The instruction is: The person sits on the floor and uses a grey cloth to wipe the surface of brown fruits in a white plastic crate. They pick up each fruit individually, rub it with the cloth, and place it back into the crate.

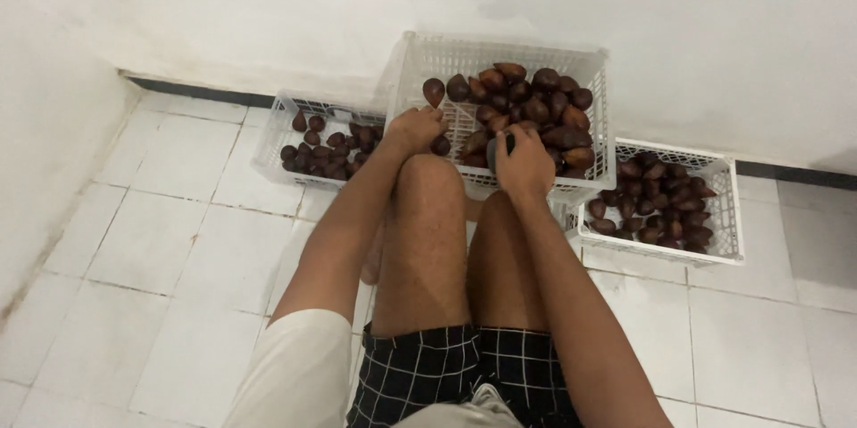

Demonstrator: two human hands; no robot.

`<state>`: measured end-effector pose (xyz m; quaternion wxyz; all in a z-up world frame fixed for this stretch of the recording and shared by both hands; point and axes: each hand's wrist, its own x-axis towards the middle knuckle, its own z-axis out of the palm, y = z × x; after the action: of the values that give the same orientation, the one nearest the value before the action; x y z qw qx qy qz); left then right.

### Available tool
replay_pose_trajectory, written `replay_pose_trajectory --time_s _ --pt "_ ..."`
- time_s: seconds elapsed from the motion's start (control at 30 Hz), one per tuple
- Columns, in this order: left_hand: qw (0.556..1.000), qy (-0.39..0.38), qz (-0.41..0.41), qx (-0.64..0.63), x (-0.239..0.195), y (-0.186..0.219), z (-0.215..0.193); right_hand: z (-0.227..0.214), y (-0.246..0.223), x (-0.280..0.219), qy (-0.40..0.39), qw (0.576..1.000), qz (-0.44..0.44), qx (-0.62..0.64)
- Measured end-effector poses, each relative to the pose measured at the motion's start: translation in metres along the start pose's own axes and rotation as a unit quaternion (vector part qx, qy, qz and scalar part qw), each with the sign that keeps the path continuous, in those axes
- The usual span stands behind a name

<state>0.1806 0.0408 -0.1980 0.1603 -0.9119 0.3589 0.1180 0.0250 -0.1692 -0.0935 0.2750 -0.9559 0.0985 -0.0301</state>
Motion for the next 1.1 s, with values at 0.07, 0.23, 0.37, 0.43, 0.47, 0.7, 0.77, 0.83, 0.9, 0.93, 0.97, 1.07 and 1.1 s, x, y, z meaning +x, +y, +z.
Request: replay_pose_trajectory --time_s 0.07,0.23,0.37,0.43,0.47,0.7,0.77,0.83,0.9,0.93,0.97,1.07,1.1 --pt "1.0 -0.006 0.003 -0.007 0.005 -0.004 0.011 -0.002 -0.002 -0.002 0.003 1.0 -0.003 0.003" --pt "0.993 -0.003 -0.024 -0.112 -0.053 0.013 -0.052 -0.001 0.0 0.0 0.006 1.0 -0.009 -0.004" --pt "0.981 0.001 -0.015 -0.193 -0.077 0.027 -0.087 -0.003 0.001 -0.002 -0.001 1.0 0.005 -0.006" --pt "0.975 0.01 -0.011 -0.223 -0.081 0.028 -0.089 -0.002 0.0 -0.004 0.001 1.0 0.01 -0.004" --pt "0.957 0.067 -0.024 -0.283 -0.073 0.025 -0.079 -0.003 0.0 -0.004 0.007 1.0 0.01 -0.002" --pt "0.897 0.228 -0.008 -0.379 -0.09 0.022 -0.159 -0.007 -0.003 -0.006 0.024 1.0 0.009 0.005" --pt "0.883 0.253 0.017 -0.394 -0.093 0.017 -0.188 -0.009 -0.005 -0.006 0.027 1.0 0.01 0.005" --pt "0.868 0.277 0.042 -0.41 -0.098 0.019 -0.206 -0.008 -0.004 -0.008 0.028 1.0 0.013 0.003" --pt "0.844 0.271 0.073 -0.458 -0.105 0.025 -0.218 -0.007 -0.002 -0.006 0.03 0.999 0.017 0.003" --pt "0.843 0.273 0.076 -0.457 -0.105 0.033 -0.21 -0.006 -0.001 -0.005 0.034 0.999 0.017 0.002" --pt "0.855 0.254 0.057 -0.448 -0.106 0.042 -0.202 -0.004 0.001 -0.005 0.036 0.999 0.013 0.005" --pt "0.909 0.18 0.026 -0.375 -0.121 0.055 -0.171 -0.003 0.003 -0.005 0.037 0.999 0.003 -0.004" --pt "0.944 0.121 0.015 -0.305 -0.128 0.058 -0.16 -0.003 0.003 -0.005 0.038 0.999 -0.001 -0.014"
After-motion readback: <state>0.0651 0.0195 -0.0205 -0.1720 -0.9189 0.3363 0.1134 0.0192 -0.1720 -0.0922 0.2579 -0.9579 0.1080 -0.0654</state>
